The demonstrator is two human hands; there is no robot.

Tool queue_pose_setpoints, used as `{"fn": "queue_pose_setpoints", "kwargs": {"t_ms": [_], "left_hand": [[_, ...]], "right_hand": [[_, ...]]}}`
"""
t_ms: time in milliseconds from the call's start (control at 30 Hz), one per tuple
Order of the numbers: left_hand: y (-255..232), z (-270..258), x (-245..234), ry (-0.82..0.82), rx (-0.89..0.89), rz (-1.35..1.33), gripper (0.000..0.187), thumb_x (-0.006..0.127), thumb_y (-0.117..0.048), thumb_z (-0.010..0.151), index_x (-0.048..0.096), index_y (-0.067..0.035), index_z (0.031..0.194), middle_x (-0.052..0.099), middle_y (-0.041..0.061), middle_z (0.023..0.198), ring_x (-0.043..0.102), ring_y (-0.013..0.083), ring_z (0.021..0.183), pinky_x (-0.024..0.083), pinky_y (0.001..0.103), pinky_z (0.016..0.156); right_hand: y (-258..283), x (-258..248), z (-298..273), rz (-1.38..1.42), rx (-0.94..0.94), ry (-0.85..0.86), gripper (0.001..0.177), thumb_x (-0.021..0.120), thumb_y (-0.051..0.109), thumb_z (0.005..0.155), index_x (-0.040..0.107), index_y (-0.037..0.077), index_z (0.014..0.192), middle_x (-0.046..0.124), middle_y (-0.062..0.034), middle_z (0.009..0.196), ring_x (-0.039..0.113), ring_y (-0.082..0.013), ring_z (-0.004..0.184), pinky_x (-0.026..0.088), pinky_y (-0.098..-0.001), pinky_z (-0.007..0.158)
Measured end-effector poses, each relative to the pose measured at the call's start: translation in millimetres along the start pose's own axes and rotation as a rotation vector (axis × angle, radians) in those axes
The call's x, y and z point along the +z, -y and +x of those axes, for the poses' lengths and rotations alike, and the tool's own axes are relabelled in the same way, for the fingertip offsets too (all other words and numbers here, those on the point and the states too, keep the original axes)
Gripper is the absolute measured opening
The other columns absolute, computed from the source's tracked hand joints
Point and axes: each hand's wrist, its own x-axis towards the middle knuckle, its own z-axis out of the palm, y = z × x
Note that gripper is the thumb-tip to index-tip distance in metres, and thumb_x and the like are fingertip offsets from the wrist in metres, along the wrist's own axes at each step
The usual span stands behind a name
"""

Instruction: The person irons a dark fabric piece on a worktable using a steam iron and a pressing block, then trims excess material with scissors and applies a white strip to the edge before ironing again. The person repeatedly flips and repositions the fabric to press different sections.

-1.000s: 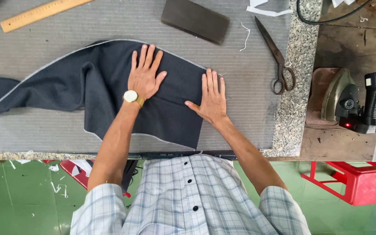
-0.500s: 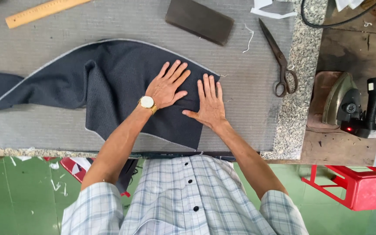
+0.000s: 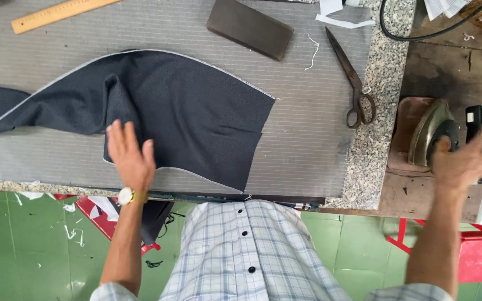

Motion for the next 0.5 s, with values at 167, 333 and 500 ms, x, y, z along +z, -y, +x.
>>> {"fn": "queue_pose_setpoints", "kwargs": {"t_ms": [167,333,500], "left_hand": [[8.0,-53.2,-9.3,-0.051,-0.207,0.048,0.06,0.042,-0.037,0.115,0.045,0.009,0.153,0.032,0.03,0.163,0.024,0.0464,0.152,0.027,0.058,0.122],[-3.5,-78.8,-20.3,-0.09,-0.251,0.081,0.057,0.042,-0.034,0.115,0.048,0.011,0.147,0.039,0.036,0.156,0.032,0.0529,0.146,0.031,0.061,0.118],[-17.7,-87.7,-15.5,-0.092,-0.32,0.06,0.059,0.04,-0.038,0.114,0.05,0.011,0.146,0.04,0.035,0.156,0.031,0.0512,0.146,0.028,0.059,0.118]], "right_hand": [[-80.6,28.1,48.6,0.042,-0.267,-0.093,0.056,0.077,0.02,0.099,0.057,-0.009,0.143,0.065,-0.0367,0.12,0.06,-0.0587,0.102,0.048,-0.0639,0.078],[-101.4,52.5,92.1,0.11,-0.227,0.091,0.058,0.073,0.038,0.104,0.063,-0.002,0.145,0.069,-0.0436,0.11,0.063,-0.0662,0.091,0.051,-0.0702,0.067],[-101.3,68.2,114.6,0.716,-0.108,0.334,0.02,0.071,0.012,0.115,0.056,0.001,0.125,0.063,-0.0131,0.089,0.061,-0.0199,0.067,0.055,-0.0361,0.059]]}}
